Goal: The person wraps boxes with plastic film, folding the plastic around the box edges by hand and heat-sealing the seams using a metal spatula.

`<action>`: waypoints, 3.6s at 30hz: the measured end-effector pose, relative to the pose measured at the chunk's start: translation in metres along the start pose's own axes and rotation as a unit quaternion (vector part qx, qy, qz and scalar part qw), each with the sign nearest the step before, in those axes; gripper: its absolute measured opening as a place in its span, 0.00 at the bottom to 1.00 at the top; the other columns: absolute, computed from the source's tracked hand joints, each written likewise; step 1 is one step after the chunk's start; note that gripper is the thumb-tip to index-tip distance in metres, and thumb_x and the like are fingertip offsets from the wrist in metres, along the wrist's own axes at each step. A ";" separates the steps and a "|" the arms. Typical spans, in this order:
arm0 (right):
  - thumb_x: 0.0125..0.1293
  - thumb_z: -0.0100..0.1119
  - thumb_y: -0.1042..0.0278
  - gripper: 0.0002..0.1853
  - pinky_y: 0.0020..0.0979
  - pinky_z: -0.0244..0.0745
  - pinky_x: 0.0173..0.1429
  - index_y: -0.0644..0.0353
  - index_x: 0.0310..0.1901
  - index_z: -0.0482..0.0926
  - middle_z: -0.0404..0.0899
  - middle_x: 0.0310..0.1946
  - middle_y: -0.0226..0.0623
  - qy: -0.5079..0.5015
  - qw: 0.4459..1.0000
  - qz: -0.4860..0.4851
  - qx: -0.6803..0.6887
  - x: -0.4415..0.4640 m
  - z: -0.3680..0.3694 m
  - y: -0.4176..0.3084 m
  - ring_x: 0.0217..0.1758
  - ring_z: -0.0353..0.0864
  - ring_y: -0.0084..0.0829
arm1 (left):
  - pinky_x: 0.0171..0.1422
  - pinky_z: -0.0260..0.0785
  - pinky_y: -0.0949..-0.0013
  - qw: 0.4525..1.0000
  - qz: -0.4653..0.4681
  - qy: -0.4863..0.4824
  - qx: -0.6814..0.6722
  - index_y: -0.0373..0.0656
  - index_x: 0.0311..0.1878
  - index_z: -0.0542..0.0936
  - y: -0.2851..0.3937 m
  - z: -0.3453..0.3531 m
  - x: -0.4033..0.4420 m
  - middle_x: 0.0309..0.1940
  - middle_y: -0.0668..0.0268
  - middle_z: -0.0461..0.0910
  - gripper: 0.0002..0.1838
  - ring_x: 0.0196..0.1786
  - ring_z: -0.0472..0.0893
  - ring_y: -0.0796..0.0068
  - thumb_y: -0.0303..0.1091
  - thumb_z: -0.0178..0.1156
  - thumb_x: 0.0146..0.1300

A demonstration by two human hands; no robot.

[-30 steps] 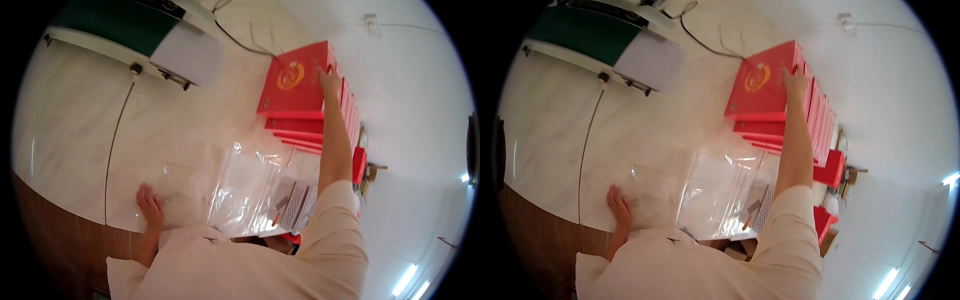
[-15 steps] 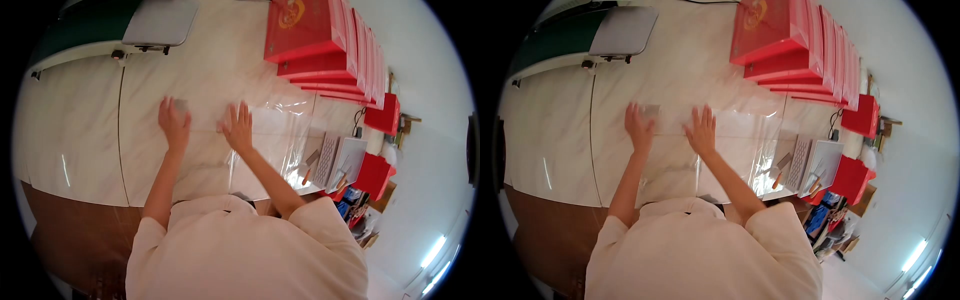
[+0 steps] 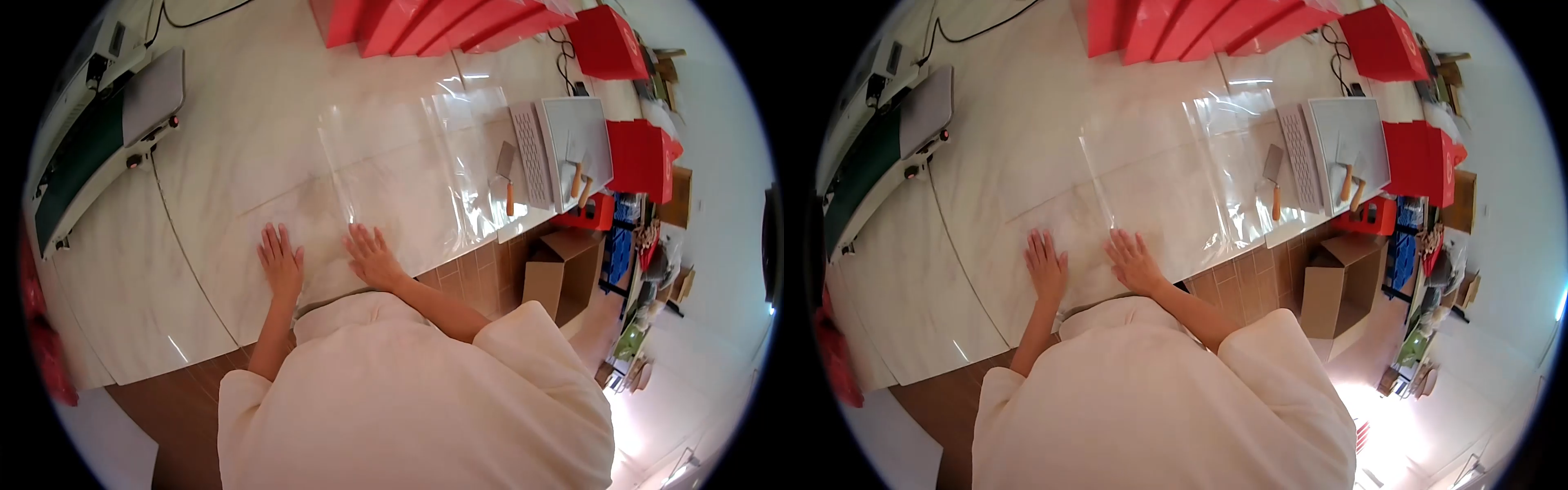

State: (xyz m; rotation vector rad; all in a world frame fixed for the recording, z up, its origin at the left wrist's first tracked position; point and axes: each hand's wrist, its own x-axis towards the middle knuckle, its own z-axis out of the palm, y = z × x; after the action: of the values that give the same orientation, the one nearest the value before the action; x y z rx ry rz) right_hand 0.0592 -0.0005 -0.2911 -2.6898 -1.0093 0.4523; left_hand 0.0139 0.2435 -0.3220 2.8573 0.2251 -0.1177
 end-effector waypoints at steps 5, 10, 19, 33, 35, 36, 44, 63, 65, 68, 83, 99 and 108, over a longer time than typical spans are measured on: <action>0.66 0.53 0.57 0.35 0.53 0.46 0.77 0.57 0.73 0.56 0.47 0.76 0.49 -0.006 0.998 -0.058 0.017 -0.045 0.008 0.000 0.79 0.45 0.47 | 0.78 0.40 0.44 1.000 -0.018 -0.008 0.010 0.42 0.77 0.51 0.010 0.008 -0.048 0.77 0.52 0.46 0.39 0.79 0.47 0.51 0.48 0.51 0.68; 0.63 0.54 0.65 0.35 0.50 0.53 0.74 0.62 0.71 0.57 0.57 0.70 0.53 0.135 0.985 0.094 0.049 -0.076 -0.012 0.053 0.74 0.56 0.50 | 0.78 0.39 0.44 0.999 -0.019 0.038 -0.018 0.41 0.76 0.53 0.008 0.016 -0.060 0.77 0.52 0.48 0.37 0.79 0.47 0.51 0.46 0.50 0.69; 0.67 0.56 0.60 0.26 0.49 0.71 0.58 0.61 0.63 0.64 0.74 0.56 0.53 0.166 0.821 0.545 0.028 -0.114 -0.115 0.242 0.59 0.75 0.51 | 0.78 0.37 0.44 0.975 0.160 0.033 -0.152 0.42 0.75 0.54 0.161 0.020 0.014 0.77 0.53 0.49 0.37 0.79 0.47 0.53 0.42 0.55 0.67; 0.71 0.50 0.64 0.15 0.49 0.76 0.43 0.61 0.54 0.66 0.78 0.46 0.52 0.193 0.878 0.417 0.138 -0.160 -0.119 0.301 0.40 0.82 0.53 | 0.78 0.38 0.40 0.977 0.210 -0.044 -0.014 0.54 0.76 0.55 0.342 0.084 0.062 0.78 0.59 0.47 0.37 0.79 0.47 0.55 0.47 0.55 0.66; 0.70 0.50 0.65 0.16 0.49 0.77 0.43 0.61 0.55 0.65 0.77 0.48 0.52 0.155 0.874 0.440 0.139 -0.155 -0.109 0.312 0.41 0.82 0.52 | 0.78 0.38 0.40 0.976 0.214 -0.049 -0.010 0.55 0.76 0.55 0.343 0.079 0.063 0.78 0.59 0.47 0.37 0.79 0.47 0.55 0.48 0.55 0.66; 0.70 0.51 0.66 0.17 0.49 0.77 0.43 0.61 0.56 0.65 0.75 0.50 0.52 0.116 0.865 0.469 0.136 -0.152 -0.109 0.313 0.43 0.82 0.51 | 0.78 0.37 0.40 0.975 0.211 -0.061 -0.012 0.56 0.76 0.55 0.344 0.077 0.063 0.78 0.59 0.46 0.37 0.79 0.46 0.54 0.47 0.55 0.66; 0.62 0.57 0.67 0.18 0.45 0.76 0.44 0.63 0.53 0.71 0.72 0.50 0.49 0.145 0.908 0.392 0.019 -0.209 -0.151 0.283 0.41 0.80 0.47 | 0.76 0.40 0.38 0.973 0.223 -0.035 -0.048 0.44 0.72 0.62 0.327 0.107 0.069 0.75 0.52 0.52 0.35 0.78 0.49 0.53 0.38 0.58 0.61; 0.51 0.63 0.25 0.57 0.47 0.71 0.61 0.58 0.72 0.55 0.67 0.63 0.51 0.602 0.311 0.439 0.590 -0.449 -0.373 0.722 0.62 0.70 0.47 | 0.71 0.52 0.54 0.870 0.122 0.311 -0.361 0.36 0.69 0.59 0.549 0.001 0.139 0.68 0.53 0.59 0.26 0.68 0.62 0.57 0.39 0.47 0.74; 0.52 0.63 0.27 0.54 0.48 0.70 0.62 0.58 0.71 0.57 0.67 0.64 0.49 0.588 0.320 0.410 0.620 -0.445 -0.402 0.745 0.63 0.69 0.46 | 0.71 0.53 0.55 0.859 0.144 0.308 -0.382 0.34 0.68 0.60 0.612 0.000 0.143 0.67 0.52 0.59 0.26 0.66 0.63 0.57 0.40 0.48 0.73; 0.58 0.64 0.36 0.43 0.49 0.69 0.63 0.56 0.68 0.63 0.72 0.61 0.40 0.591 0.335 0.342 0.650 -0.434 -0.411 0.782 0.62 0.72 0.40 | 0.68 0.54 0.57 0.864 0.141 0.208 -0.437 0.35 0.67 0.60 0.724 -0.013 0.139 0.65 0.52 0.61 0.26 0.62 0.64 0.59 0.37 0.52 0.71; 0.70 0.51 0.41 0.38 0.42 0.68 0.64 0.63 0.69 0.55 0.69 0.61 0.46 0.537 0.324 0.175 0.759 -0.514 -0.283 0.583 0.64 0.70 0.38 | 0.65 0.67 0.63 0.569 0.051 -0.355 -0.740 0.43 0.65 0.66 0.996 0.018 0.166 0.58 0.65 0.76 0.29 0.60 0.75 0.71 0.49 0.58 0.67; 0.60 0.61 0.41 0.47 0.40 0.62 0.71 0.55 0.75 0.53 0.61 0.70 0.43 0.361 0.444 0.186 0.799 -0.500 -0.295 0.566 0.71 0.63 0.39 | 0.73 0.56 0.62 0.711 0.091 -0.203 -0.667 0.40 0.75 0.54 0.705 -0.064 0.065 0.69 0.60 0.63 0.48 0.71 0.62 0.67 0.51 0.64 0.58; 0.67 0.55 0.46 0.40 0.37 0.60 0.72 0.55 0.75 0.54 0.60 0.71 0.43 0.232 0.551 0.189 0.779 -0.396 -0.313 0.403 0.72 0.62 0.37 | 0.68 0.63 0.61 0.608 -0.022 -0.079 -0.789 0.39 0.72 0.59 0.504 -0.060 -0.058 0.66 0.58 0.67 0.42 0.66 0.68 0.66 0.57 0.57 0.63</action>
State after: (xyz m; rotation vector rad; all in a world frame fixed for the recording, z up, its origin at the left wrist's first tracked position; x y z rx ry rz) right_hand 0.1302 -0.5952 -0.0498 -1.0954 0.2783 0.3437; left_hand 0.0431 -0.2273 -0.1265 1.0214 0.1894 -0.0932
